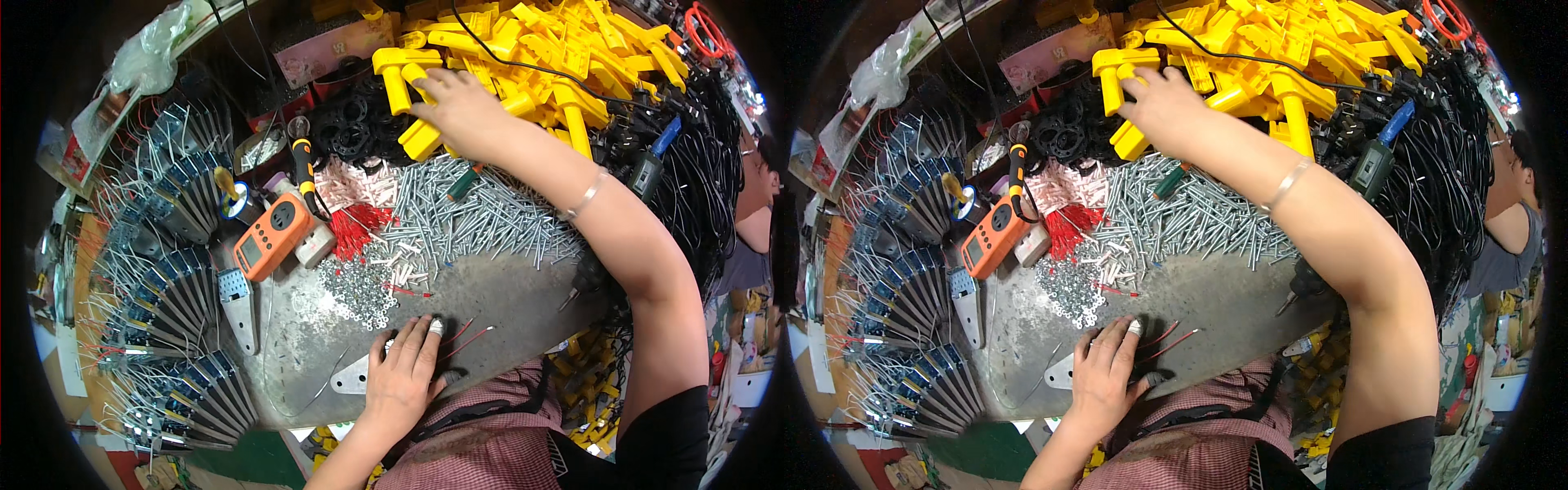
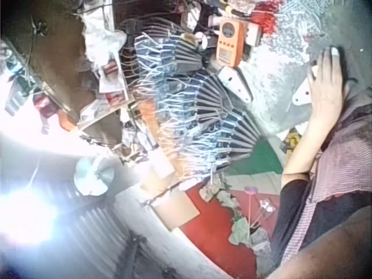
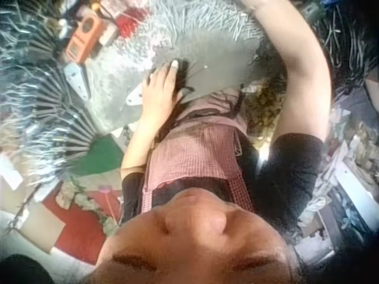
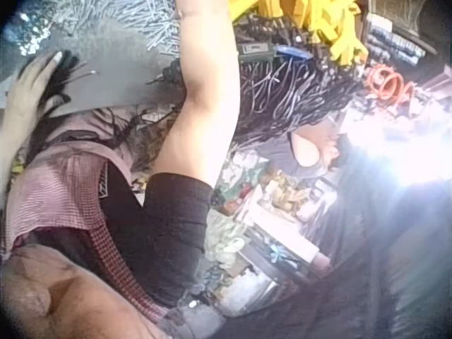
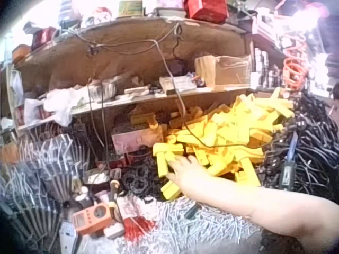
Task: The person assembles wires and metal plates into a yellow plastic housing at a workbench, soldering the connections with a soldering iron and securing them with screws using an electric screwdriver.
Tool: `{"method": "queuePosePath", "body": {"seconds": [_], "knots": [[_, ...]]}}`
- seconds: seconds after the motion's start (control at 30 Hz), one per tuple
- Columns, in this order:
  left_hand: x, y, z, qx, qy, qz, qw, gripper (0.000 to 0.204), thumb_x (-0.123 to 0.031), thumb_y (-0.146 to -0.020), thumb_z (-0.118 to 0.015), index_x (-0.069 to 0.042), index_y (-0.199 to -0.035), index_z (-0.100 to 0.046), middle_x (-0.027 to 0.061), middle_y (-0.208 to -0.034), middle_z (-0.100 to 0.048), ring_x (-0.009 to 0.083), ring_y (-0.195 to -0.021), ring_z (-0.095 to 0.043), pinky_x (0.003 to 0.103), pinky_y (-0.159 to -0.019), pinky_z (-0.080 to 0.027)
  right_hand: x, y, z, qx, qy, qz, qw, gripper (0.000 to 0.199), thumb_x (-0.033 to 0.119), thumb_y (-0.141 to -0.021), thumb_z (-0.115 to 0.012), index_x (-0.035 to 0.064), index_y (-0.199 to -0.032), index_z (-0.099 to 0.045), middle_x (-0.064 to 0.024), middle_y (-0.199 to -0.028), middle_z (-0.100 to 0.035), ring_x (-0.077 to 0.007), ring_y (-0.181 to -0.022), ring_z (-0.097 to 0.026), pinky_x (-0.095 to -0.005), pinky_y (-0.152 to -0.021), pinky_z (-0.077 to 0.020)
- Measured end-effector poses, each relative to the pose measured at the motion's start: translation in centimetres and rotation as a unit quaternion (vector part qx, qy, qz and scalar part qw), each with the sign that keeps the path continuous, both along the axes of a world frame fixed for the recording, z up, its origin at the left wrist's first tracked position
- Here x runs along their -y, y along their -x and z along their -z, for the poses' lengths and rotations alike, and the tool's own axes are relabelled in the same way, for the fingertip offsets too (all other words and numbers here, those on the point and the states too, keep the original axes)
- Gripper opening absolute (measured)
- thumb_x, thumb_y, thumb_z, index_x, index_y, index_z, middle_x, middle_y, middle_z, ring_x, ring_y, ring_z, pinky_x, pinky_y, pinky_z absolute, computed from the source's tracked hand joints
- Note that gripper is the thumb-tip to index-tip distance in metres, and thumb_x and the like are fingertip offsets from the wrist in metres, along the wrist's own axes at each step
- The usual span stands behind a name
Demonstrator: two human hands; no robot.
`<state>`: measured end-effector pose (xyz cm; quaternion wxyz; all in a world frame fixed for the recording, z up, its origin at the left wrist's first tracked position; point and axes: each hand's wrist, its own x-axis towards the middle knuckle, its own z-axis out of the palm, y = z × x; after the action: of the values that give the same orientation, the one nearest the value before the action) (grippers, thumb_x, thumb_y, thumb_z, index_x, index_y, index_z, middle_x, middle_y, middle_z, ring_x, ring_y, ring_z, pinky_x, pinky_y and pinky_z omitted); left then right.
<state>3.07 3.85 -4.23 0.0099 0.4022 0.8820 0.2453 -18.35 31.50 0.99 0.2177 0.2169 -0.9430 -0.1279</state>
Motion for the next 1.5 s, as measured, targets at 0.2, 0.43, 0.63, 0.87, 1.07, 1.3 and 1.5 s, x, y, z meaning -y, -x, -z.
{"method": "queuePosePath", "body": {"seconds": [0.2,0.43,0.63,0.87,1.07,1.3,1.5], "knots": [[2.5,0.2,0.0,0.087,-0.202,-0.048,0.974,0.091,-0.048,-0.073,-0.076,-0.003,-0.143,-0.04,0.0219,-0.144,-0.04,0.0408,-0.13,-0.043,0.051,-0.106,-0.035,0.5,-1.3,-1.4,-0.023,0.072,-0.033,0.997,0.046,0.012,-0.064,-0.072,0.008,-0.109,-0.063,-0.0138,-0.129,-0.052,-0.033,-0.128,-0.043,-0.0495,-0.103,-0.0366],[1.1,-0.4,-5.2,0.461,-0.499,-0.268,0.683,0.1,-0.04,-0.08,-0.077,0.0,-0.15,-0.019,0.0151,-0.139,-0.045,0.0268,-0.127,-0.047,0.039,-0.103,-0.042,13.2,-18.0,-4.7,0.121,0.244,-0.212,0.939,0.053,0.024,-0.069,-0.075,0.0045,-0.115,-0.057,-0.0154,-0.112,-0.057,-0.0336,-0.104,-0.057,-0.0462,-0.086,-0.0477],[4.4,-1.3,-1.3,0.352,-0.587,-0.276,0.675,0.087,-0.037,-0.079,-0.073,-0.008,-0.148,-0.028,0.0145,-0.142,-0.045,0.034,-0.128,-0.049,0.049,-0.103,-0.042,9.9,-11.2,-1.7,0.146,0.35,-0.09,0.921,0.02,0.007,-0.079,-0.057,0.0001,-0.097,-0.061,-0.0196,-0.098,-0.063,-0.0373,-0.095,-0.062,-0.0455,-0.083,-0.051],[4.3,-0.3,-3.3,0.372,-0.603,-0.222,0.67,0.079,-0.018,-0.08,-0.067,0.0,-0.146,-0.029,0.0136,-0.138,-0.045,0.03,-0.124,-0.052,0.039,-0.098,-0.048,9.4,-5.9,4.9,0.149,0.223,0.044,0.962,0.025,-0.004,-0.071,-0.061,-0.0037,-0.096,-0.057,-0.0207,-0.081,-0.065,-0.0375,-0.077,-0.068,-0.0448,-0.068,-0.0552],[4.8,-0.9,-1.7,0.338,-0.569,-0.233,0.712,0.077,-0.012,-0.08,-0.065,-0.001,-0.147,-0.028,0.0154,-0.138,-0.047,0.0322,-0.122,-0.054,0.041,-0.095,-0.05,8.8,-6.1,5.6,0.154,0.283,0.047,0.946,0.023,-0.002,-0.074,-0.06,-0.0035,-0.097,-0.059,-0.0231,-0.086,-0.065,-0.0376,-0.081,-0.065,-0.045,-0.072,-0.0529],[5.8,-1.2,-1.1,0.335,-0.502,-0.267,0.751,0.075,-0.007,-0.079,-0.068,0.0,-0.144,-0.031,0.0161,-0.134,-0.051,0.0298,-0.12,-0.055,0.041,-0.096,-0.049,9.9,-11.4,-4.1,0.272,0.581,0.007,0.767,0.014,0.01,-0.08,-0.073,0.0017,-0.091,-0.069,-0.0054,-0.073,-0.064,-0.0079,-0.062,-0.054,-0.0242,-0.059,-0.0462],[3.7,-0.1,-2.5,0.446,-0.603,-0.21,0.628,0.06,-0.012,-0.082,-0.075,0.004,-0.132,-0.045,0.014,-0.118,-0.061,0.0222,-0.107,-0.061,0.034,-0.093,-0.048,10.9,-16.1,-4.7,0.314,0.639,-0.11,0.693,0.015,0.007,-0.081,-0.074,-0.0015,-0.09,-0.066,-0.0034,-0.081,-0.064,-0.0058,-0.067,-0.057,-0.0203,-0.059,-0.0466]]}}
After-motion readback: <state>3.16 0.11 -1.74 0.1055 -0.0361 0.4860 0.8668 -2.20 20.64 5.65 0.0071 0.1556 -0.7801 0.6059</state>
